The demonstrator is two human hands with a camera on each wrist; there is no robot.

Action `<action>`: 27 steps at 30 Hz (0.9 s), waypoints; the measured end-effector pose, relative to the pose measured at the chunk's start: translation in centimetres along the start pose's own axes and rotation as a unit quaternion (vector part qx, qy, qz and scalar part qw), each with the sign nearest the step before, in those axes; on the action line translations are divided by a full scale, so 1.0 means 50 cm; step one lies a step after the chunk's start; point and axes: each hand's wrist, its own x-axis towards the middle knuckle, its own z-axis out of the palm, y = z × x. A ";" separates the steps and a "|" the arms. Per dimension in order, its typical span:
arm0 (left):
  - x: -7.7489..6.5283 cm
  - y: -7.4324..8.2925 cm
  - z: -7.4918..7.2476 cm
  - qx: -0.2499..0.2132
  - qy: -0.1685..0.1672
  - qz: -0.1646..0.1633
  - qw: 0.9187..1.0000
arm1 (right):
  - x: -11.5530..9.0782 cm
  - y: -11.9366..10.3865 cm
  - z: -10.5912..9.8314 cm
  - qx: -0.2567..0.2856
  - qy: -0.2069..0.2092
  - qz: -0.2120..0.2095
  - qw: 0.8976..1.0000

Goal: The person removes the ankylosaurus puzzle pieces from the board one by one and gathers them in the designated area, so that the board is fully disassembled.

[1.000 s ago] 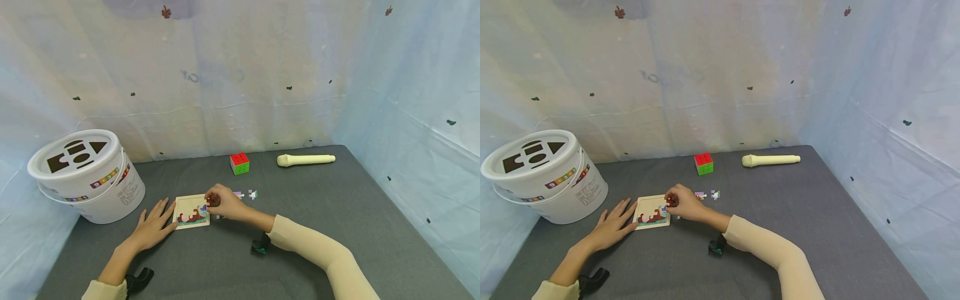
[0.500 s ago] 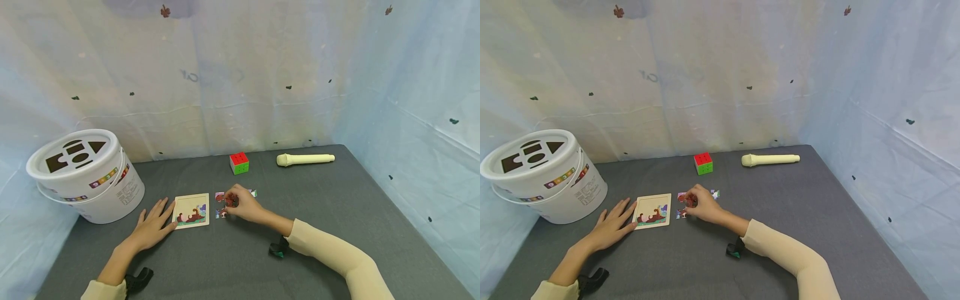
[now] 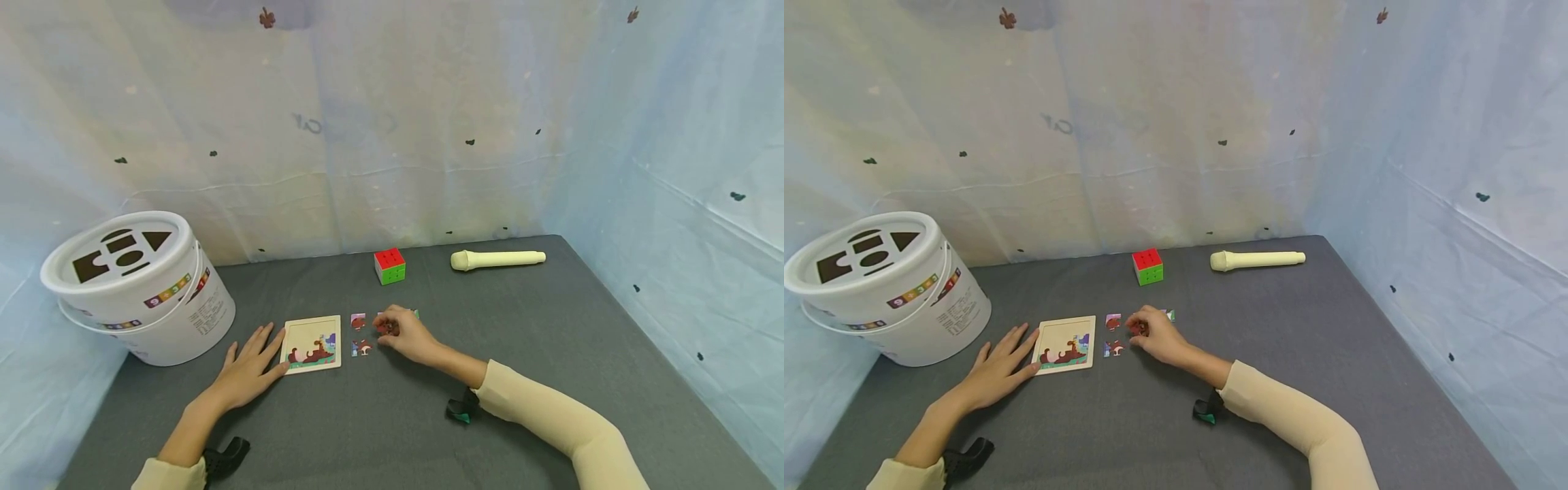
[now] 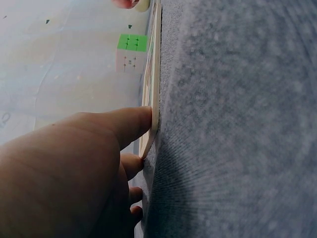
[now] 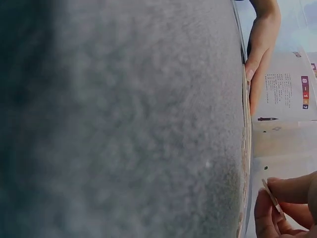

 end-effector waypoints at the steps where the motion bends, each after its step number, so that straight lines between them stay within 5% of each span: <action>1: 0.000 0.000 0.001 -0.001 0.003 0.002 1.000 | -0.001 0.001 -0.001 0.004 -0.002 0.000 1.000; 18: 0.001 -0.002 -0.002 0.004 -0.009 -0.003 1.000 | -0.011 0.019 -0.005 0.023 -0.005 0.009 1.000; 27: 0.001 -0.002 0.000 0.003 -0.010 -0.002 1.000 | -0.009 0.021 -0.006 -0.041 -0.016 -0.007 0.999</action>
